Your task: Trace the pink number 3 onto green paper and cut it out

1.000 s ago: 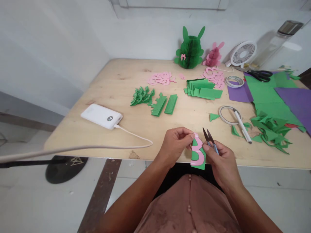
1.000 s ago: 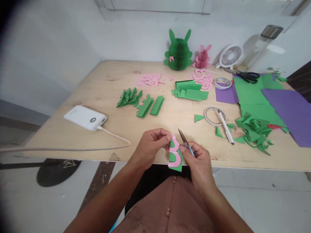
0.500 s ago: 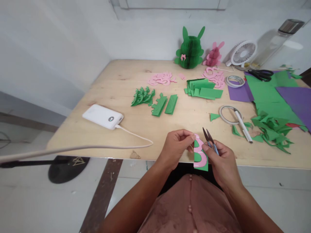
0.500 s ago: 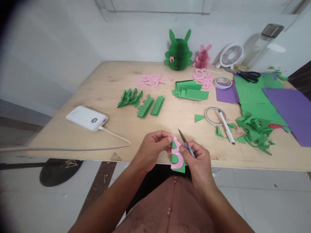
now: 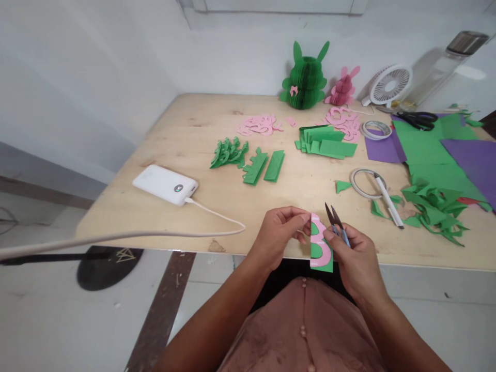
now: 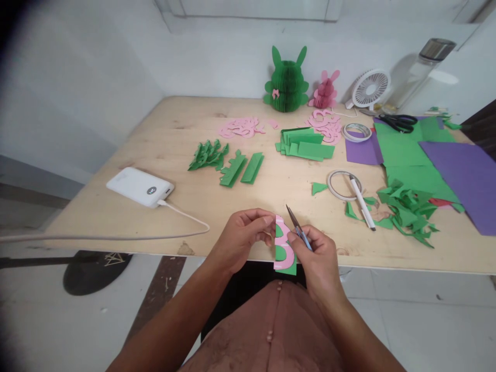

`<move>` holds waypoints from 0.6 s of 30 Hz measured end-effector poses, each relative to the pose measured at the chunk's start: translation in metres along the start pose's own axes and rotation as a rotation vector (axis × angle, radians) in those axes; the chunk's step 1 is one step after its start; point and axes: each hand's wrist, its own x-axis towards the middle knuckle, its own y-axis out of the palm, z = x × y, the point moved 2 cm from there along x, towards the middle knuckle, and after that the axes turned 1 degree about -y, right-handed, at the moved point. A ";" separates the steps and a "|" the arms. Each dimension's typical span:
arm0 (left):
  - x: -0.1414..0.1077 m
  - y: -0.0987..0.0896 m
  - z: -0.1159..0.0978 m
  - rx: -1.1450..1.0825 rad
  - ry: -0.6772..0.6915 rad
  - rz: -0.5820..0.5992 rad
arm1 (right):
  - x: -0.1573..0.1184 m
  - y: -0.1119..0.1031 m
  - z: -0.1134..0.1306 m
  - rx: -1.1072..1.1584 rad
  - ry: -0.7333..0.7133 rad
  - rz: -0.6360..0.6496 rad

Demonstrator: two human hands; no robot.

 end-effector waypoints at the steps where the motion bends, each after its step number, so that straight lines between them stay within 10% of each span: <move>1: 0.000 0.000 0.000 0.001 0.000 0.004 | 0.000 0.000 0.000 0.000 0.004 0.000; 18: 0.000 0.005 0.001 0.110 0.052 -0.020 | 0.001 0.001 0.002 -0.072 -0.017 0.032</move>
